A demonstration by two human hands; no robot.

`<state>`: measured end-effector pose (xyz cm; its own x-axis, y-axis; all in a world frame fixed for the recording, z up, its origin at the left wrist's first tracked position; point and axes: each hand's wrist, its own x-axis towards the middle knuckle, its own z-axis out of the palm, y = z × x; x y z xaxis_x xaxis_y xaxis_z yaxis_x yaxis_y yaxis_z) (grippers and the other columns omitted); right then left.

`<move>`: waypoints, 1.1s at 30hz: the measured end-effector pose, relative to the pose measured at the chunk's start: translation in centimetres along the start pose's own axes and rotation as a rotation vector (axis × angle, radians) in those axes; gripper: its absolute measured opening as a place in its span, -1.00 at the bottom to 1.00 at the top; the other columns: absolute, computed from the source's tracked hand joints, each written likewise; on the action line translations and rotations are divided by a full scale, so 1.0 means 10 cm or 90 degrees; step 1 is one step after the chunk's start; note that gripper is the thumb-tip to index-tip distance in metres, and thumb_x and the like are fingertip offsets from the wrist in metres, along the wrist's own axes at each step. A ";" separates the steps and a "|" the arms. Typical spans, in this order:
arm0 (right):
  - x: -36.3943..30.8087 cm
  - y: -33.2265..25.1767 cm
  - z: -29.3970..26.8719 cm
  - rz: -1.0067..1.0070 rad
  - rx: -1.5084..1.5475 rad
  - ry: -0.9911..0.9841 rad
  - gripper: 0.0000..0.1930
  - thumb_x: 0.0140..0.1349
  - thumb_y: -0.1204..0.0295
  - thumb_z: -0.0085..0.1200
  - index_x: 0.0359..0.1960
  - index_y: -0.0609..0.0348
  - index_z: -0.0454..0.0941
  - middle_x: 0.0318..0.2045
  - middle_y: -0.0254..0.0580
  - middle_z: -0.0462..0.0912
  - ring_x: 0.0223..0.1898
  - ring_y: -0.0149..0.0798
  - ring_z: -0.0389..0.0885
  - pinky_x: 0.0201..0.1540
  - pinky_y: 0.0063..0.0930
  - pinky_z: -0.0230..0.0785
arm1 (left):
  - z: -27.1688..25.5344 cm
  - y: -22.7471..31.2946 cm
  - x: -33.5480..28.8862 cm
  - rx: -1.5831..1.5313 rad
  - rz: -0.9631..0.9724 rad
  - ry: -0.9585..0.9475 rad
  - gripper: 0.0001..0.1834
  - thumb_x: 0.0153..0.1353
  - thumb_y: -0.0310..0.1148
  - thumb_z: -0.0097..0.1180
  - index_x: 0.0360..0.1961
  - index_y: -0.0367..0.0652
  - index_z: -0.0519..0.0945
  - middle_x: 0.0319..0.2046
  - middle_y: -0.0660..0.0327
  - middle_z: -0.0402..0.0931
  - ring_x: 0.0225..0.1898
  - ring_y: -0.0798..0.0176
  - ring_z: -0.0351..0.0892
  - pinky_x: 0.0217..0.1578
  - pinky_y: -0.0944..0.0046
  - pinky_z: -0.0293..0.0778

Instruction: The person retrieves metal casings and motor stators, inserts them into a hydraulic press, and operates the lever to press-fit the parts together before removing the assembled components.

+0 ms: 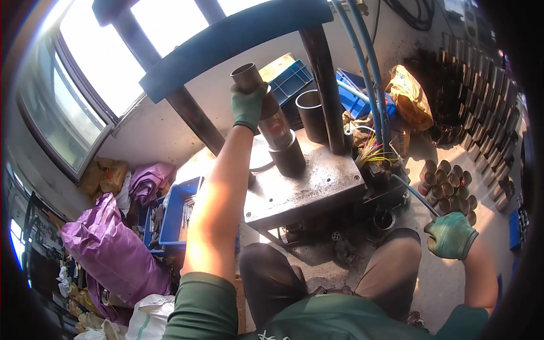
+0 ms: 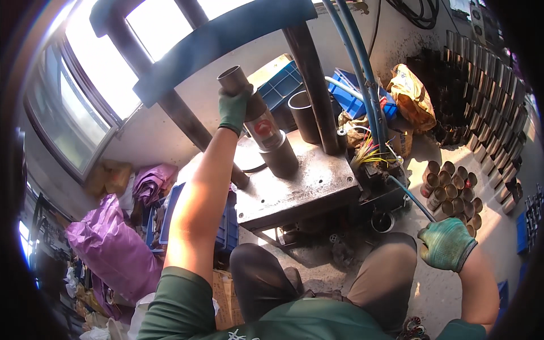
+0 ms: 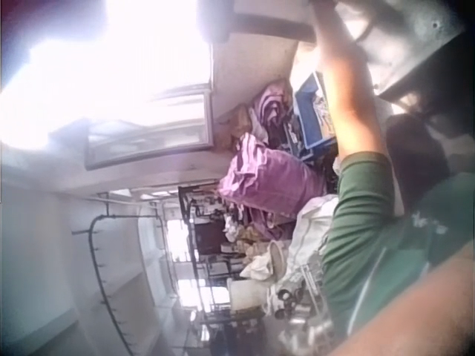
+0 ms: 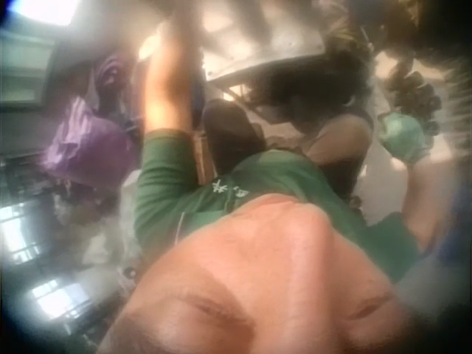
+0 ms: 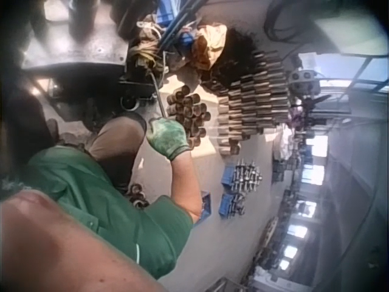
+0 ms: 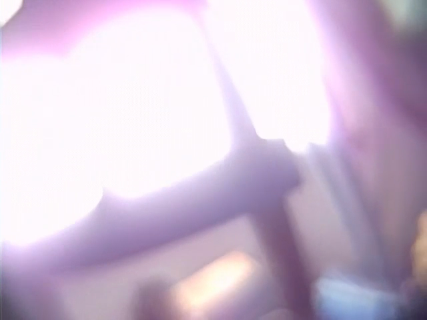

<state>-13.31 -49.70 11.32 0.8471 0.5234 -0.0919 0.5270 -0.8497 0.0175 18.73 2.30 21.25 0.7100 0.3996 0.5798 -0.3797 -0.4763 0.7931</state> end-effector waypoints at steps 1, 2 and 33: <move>-0.04 -0.02 0.16 0.015 -0.002 -0.004 -0.80 0.12 0.26 0.14 -0.41 0.09 0.72 -0.38 -0.05 0.75 -0.32 0.07 0.76 -0.20 -0.04 0.59 | 0.01 -0.02 -0.03 0.006 -0.003 -0.001 -0.17 -0.06 -0.05 0.64 0.12 -0.29 0.49 -0.02 -0.07 0.70 -0.01 -0.04 0.76 0.05 0.05 0.66; -0.30 -0.15 0.13 0.090 -0.010 -0.002 -0.80 0.13 0.26 0.15 -0.45 0.09 0.71 -0.41 -0.04 0.74 -0.35 0.09 0.74 -0.21 -0.03 0.58 | 0.33 -0.01 -0.12 -0.058 -0.030 -0.030 -0.16 -0.07 -0.03 0.65 0.12 -0.29 0.50 -0.03 -0.07 0.70 0.00 -0.04 0.76 0.06 0.05 0.66; -0.24 -0.43 0.51 0.225 0.153 0.290 -0.81 0.07 0.35 0.29 -0.57 0.18 0.64 -0.52 0.03 0.66 -0.45 0.14 0.64 -0.30 -0.02 0.46 | 0.13 0.02 -0.22 0.137 0.028 0.069 -0.12 -0.01 0.24 0.53 0.14 -0.21 0.58 -0.02 -0.17 0.74 0.04 -0.26 0.75 0.13 -0.08 0.62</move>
<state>-17.99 -47.69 6.37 0.9396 0.1382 0.3131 0.2247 -0.9391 -0.2598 17.88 0.30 19.88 0.6232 0.4509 0.6390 -0.2656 -0.6464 0.7152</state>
